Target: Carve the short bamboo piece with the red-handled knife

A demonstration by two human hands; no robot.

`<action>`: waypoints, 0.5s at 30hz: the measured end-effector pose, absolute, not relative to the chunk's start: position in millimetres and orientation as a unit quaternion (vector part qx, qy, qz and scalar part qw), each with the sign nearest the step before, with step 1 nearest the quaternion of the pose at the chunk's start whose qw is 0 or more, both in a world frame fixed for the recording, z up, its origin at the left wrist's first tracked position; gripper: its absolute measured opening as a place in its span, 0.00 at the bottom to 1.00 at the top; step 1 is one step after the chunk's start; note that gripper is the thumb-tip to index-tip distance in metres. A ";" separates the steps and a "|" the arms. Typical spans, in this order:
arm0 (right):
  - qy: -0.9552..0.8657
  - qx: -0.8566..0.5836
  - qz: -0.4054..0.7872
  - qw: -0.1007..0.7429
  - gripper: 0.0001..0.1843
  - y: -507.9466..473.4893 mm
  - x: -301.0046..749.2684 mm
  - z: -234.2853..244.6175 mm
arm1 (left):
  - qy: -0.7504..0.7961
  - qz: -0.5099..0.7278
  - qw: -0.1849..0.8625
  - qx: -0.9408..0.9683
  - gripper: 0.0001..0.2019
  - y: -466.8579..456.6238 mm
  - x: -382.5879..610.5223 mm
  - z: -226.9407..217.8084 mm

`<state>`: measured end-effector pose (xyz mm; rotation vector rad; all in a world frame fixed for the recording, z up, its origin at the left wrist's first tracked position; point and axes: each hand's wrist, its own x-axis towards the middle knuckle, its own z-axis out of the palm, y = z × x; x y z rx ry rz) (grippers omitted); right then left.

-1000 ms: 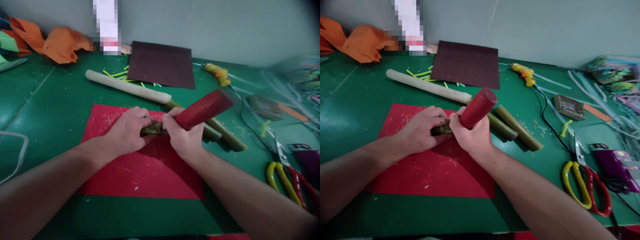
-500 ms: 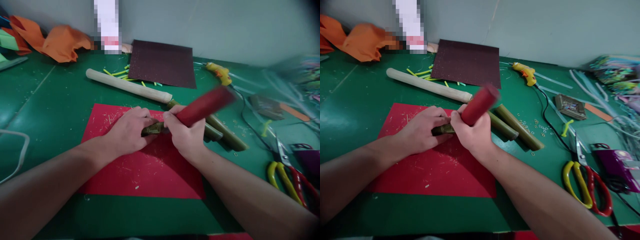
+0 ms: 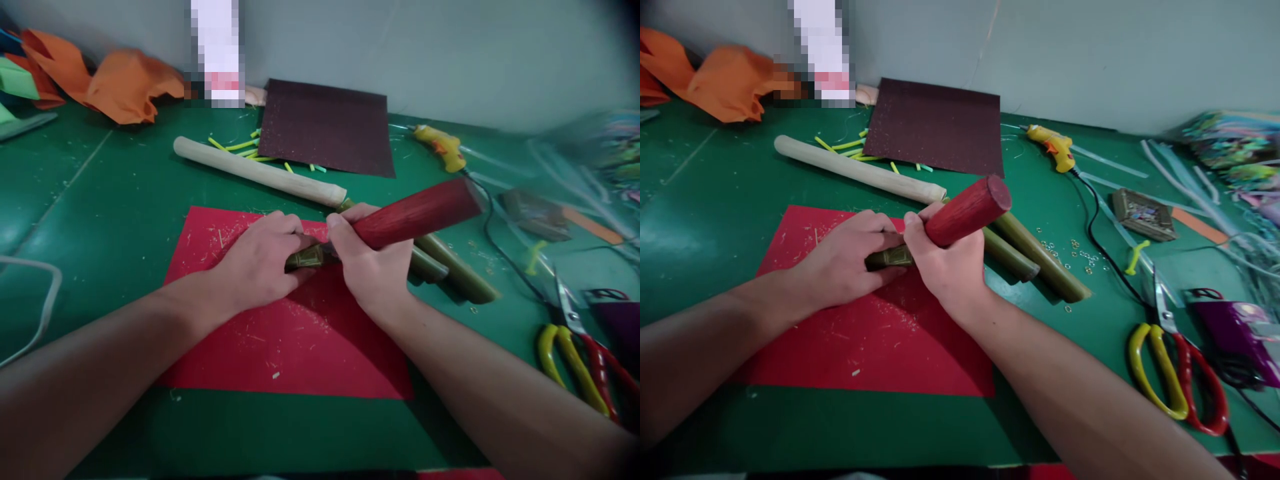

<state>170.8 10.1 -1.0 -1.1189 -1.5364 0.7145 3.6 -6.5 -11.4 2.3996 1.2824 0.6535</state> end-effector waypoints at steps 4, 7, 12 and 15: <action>-0.643 -0.461 0.311 0.527 0.14 9.5 170.6 0.3 | 0.448 0.226 0.176 0.847 0.10 -6.1 3.3 -11.3; -0.634 -0.463 0.318 0.533 0.15 9.6 170.2 0.9 | 0.447 0.226 0.178 0.847 0.10 -5.9 2.7 -11.1; -0.629 -0.460 0.323 0.538 0.14 8.9 170.5 -0.8 | 0.442 0.228 0.189 0.847 0.12 -5.5 2.1 -11.1; -0.630 -0.459 0.320 0.539 0.14 8.7 170.5 -2.9 | 0.442 0.226 0.188 0.847 0.12 -5.3 2.2 -10.9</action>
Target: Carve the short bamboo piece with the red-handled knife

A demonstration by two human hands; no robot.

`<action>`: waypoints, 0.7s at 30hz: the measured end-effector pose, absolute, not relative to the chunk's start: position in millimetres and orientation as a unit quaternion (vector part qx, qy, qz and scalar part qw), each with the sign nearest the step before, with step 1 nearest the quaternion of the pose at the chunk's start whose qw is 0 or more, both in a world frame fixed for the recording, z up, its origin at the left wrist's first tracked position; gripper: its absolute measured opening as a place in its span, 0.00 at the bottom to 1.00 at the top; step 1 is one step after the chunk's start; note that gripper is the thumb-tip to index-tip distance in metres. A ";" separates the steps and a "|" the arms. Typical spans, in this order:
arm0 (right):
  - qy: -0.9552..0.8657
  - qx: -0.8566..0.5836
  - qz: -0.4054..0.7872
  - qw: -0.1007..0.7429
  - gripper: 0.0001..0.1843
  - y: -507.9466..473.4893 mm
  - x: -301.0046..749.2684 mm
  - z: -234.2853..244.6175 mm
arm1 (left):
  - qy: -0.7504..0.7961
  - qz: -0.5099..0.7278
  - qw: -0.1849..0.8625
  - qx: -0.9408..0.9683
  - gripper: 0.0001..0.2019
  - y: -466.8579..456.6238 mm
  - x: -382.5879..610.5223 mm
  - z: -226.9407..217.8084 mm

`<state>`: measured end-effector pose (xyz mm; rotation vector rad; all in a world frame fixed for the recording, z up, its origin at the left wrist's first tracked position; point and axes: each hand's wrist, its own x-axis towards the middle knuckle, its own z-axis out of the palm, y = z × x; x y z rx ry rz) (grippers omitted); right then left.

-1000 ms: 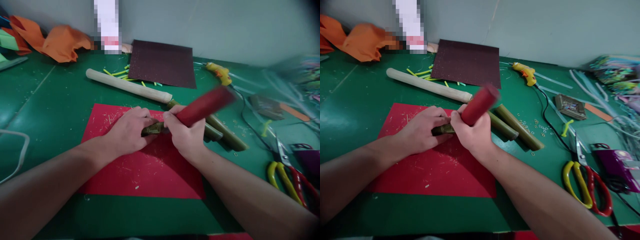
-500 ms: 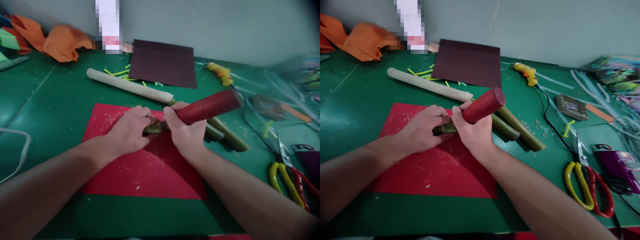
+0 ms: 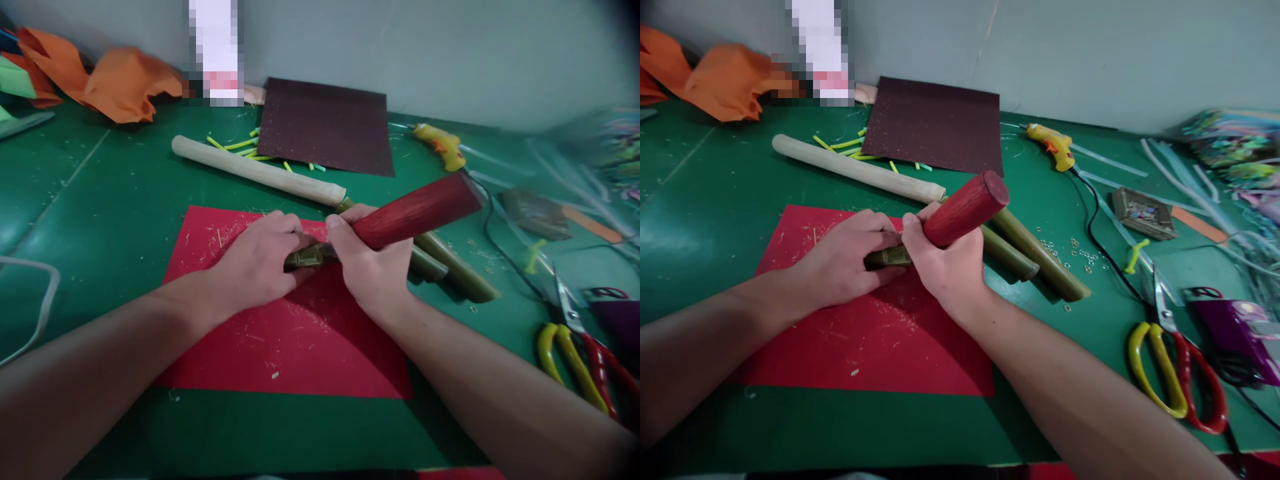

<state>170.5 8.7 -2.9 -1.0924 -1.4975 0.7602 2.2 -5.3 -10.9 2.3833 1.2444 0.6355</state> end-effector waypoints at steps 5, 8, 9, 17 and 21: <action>-0.633 -0.463 0.307 0.539 0.14 8.4 169.9 -1.5 | 0.449 0.221 0.191 0.844 0.12 -5.4 2.4 -10.9; -0.636 -0.468 0.316 0.526 0.13 6.9 170.6 1.7 | 0.449 0.217 0.190 0.846 0.12 -5.8 2.6 -11.3; -0.640 -0.470 0.320 0.517 0.13 6.3 171.1 2.4 | 0.449 0.217 0.188 0.846 0.12 -6.0 2.6 -11.4; -0.618 -0.463 0.333 0.542 0.13 8.1 170.1 -3.7 | 0.444 0.237 0.172 0.847 0.13 -5.6 2.2 -13.0; -0.629 -0.453 0.328 0.541 0.13 10.1 169.8 -3.8 | 0.445 0.242 0.175 0.844 0.12 -5.8 1.8 -15.0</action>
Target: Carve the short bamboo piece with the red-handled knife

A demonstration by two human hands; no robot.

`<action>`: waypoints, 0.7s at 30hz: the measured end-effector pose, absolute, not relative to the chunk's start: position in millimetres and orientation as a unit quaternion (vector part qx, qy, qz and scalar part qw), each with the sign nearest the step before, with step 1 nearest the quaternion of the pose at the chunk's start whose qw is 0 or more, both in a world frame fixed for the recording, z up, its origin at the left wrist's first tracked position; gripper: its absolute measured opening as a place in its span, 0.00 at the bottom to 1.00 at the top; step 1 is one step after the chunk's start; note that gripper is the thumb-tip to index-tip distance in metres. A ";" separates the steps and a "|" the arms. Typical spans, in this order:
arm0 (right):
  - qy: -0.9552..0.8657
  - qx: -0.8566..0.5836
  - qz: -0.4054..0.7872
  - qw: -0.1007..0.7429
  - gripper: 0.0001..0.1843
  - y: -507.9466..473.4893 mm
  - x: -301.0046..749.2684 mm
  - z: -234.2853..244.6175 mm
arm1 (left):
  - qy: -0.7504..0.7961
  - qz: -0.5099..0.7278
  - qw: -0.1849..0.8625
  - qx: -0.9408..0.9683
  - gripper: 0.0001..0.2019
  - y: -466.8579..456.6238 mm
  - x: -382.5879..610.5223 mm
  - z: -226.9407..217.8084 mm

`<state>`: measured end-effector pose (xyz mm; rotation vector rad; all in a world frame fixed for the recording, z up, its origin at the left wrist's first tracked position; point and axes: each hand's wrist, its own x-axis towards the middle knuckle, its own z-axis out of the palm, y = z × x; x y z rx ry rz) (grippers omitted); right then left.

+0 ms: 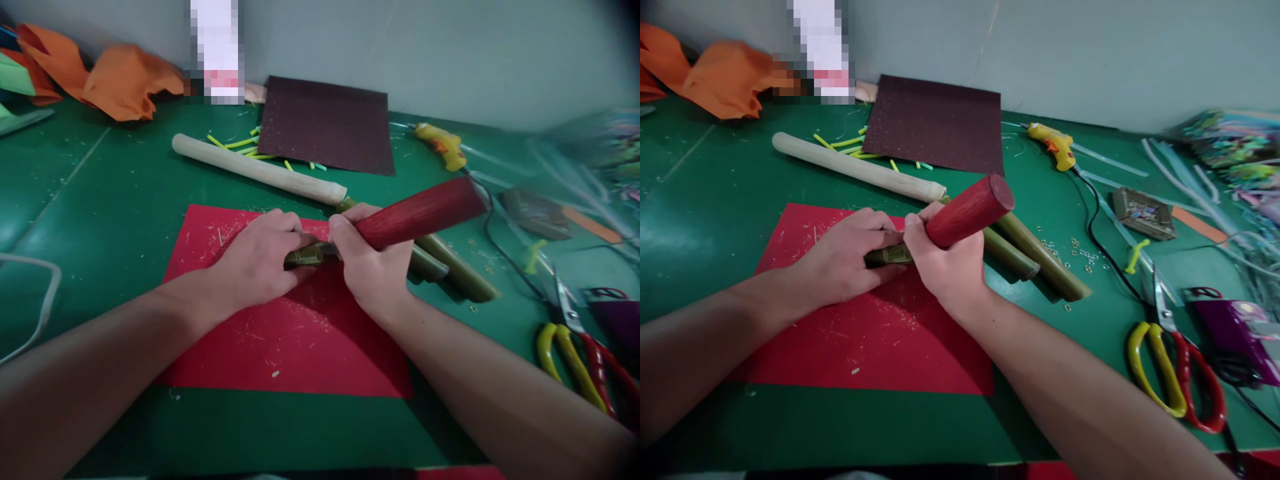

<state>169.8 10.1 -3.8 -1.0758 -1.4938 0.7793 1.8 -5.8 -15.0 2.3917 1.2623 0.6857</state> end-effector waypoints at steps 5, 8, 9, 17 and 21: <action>-0.644 -0.449 0.336 0.521 0.15 7.8 171.7 1.3 | 0.446 0.227 0.176 0.848 0.13 -5.9 2.0 -14.0; -0.637 -0.453 0.346 0.519 0.15 7.2 172.2 1.0 | 0.451 0.223 0.173 0.847 0.13 -5.8 2.0 -12.8; -0.631 -0.450 0.347 0.528 0.16 7.5 172.1 0.3 | 0.450 0.225 0.172 0.847 0.13 -5.8 2.0 -12.6; -0.633 -0.432 0.332 0.549 0.14 11.3 172.0 -3.2 | 0.445 0.231 0.168 0.849 0.13 -5.4 1.2 -13.5; -0.639 -0.438 0.320 0.546 0.14 11.1 171.4 -4.0 | 0.445 0.237 0.166 0.847 0.12 -5.7 1.3 -13.7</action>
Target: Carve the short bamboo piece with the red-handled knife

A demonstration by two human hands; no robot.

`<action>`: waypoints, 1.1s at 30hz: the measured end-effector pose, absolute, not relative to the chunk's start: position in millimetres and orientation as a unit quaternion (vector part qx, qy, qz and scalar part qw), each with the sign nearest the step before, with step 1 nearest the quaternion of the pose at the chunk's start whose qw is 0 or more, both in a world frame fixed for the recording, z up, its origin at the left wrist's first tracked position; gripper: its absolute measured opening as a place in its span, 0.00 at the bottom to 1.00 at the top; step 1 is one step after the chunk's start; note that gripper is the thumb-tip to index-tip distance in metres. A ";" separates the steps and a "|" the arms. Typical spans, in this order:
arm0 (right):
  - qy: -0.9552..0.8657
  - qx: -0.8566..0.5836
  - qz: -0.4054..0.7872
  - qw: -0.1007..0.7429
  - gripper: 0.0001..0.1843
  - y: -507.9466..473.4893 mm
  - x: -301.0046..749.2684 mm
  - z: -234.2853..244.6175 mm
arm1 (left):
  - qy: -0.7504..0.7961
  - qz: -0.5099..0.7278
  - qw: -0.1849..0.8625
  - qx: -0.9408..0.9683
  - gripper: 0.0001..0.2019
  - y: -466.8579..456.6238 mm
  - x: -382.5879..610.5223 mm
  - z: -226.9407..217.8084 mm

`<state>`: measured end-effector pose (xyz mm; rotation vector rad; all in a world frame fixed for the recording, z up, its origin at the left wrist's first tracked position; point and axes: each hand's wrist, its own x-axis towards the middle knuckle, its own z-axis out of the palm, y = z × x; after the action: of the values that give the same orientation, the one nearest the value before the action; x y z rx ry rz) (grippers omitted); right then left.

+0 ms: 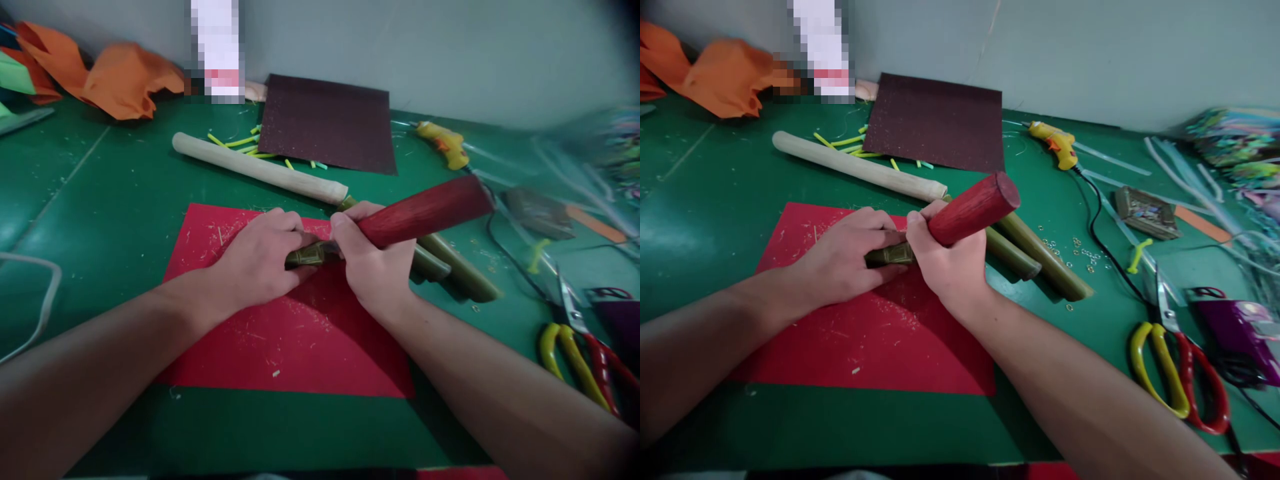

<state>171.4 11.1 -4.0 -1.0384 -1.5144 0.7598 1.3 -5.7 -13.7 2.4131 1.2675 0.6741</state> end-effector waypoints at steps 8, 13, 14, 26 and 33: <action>-0.637 -0.459 0.335 0.522 0.15 5.4 171.8 1.8 | 0.452 0.226 0.173 0.845 0.12 -6.1 2.6 -11.6; -0.613 -0.450 0.346 0.549 0.15 7.0 171.2 -0.3 | 0.447 0.232 0.159 0.849 0.11 -6.3 1.6 -11.9; -0.615 -0.449 0.343 0.550 0.15 7.7 171.0 -1.2 | 0.446 0.235 0.161 0.849 0.11 -6.2 1.4 -12.4; -0.632 -0.453 0.349 0.523 0.15 6.3 173.8 0.1 | 0.451 0.232 0.177 0.844 0.11 -6.4 1.6 -11.5; -0.638 -0.445 0.339 0.529 0.14 8.5 173.3 -1.5 | 0.440 0.249 0.168 0.846 0.11 -5.9 1.2 -13.1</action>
<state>173.3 8.5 -1.5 -1.0634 -1.5247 0.8096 1.2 -5.9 -13.1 2.4072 1.2524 0.7077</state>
